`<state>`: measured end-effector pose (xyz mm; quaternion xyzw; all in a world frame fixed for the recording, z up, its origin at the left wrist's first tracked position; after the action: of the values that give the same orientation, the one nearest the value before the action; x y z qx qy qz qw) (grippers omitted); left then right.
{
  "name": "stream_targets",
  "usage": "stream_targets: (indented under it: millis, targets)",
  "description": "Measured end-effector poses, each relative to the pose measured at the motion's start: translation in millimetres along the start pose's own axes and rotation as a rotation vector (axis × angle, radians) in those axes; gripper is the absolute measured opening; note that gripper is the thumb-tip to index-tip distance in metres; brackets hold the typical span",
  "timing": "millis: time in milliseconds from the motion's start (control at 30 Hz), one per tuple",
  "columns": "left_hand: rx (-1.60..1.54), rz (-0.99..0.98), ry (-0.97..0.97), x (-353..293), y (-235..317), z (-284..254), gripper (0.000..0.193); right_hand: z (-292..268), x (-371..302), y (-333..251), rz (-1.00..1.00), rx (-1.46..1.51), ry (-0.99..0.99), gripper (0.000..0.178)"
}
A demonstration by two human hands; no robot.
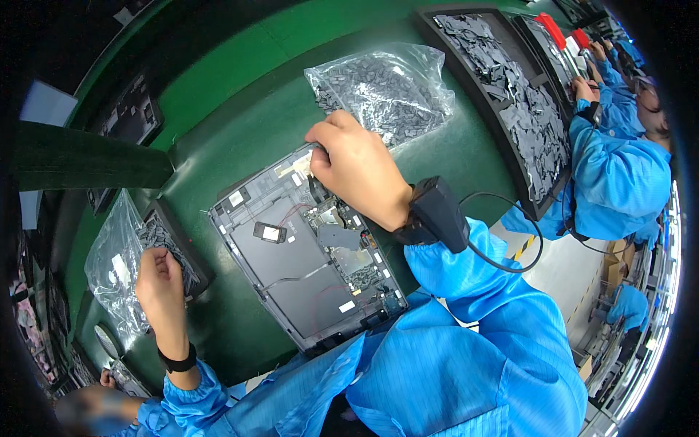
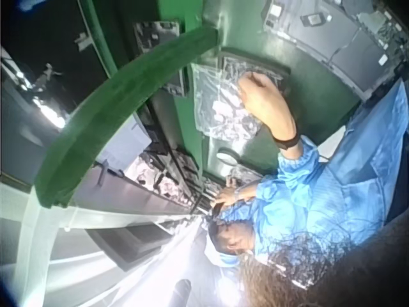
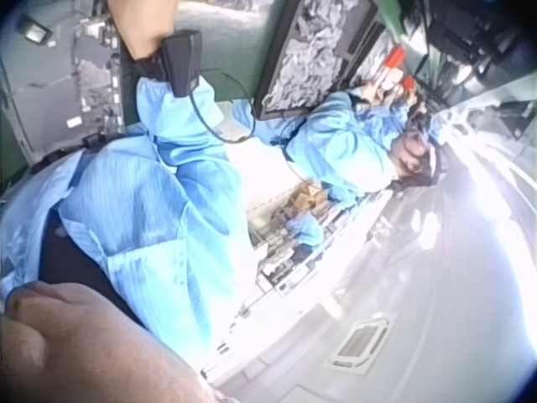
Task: Manually assemble internal components of a tablet or laptop device on an assembly line.
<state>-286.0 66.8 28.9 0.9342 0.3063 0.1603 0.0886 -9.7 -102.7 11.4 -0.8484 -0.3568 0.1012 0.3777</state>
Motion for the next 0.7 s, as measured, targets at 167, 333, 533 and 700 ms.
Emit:
stream_targets:
  millis: [167,333,533,700]
  targets:
    - [-0.191,0.014,0.176,3.8,15.1,-9.7,0.013,0.4,-3.2,3.3,-0.064,-0.018,0.047,0.014]
    - [-0.818,-0.112,0.172,3.0,27.3,3.8,0.019,-6.8,2.3,14.6,0.028,0.169,-0.148,0.021]
    - [-1.275,-0.306,0.031,12.0,71.2,22.8,0.019,-13.7,5.2,18.3,0.053,0.154,-0.102,0.02]
    - [-1.467,-0.364,-0.025,12.3,84.2,40.6,0.012,-4.5,5.3,5.3,0.004,-0.019,-0.055,0.011]
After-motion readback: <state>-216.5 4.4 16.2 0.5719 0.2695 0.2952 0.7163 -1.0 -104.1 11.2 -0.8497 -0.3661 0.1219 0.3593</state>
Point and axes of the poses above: each hand's wrist, its own x-axis towards the middle knuckle, its own z-axis out of the palm, y = z × x, the point moved 5 cm from there along x, towards the middle knuckle, and after that the axes turned 13 degrees about z, right-handed, at the moved point
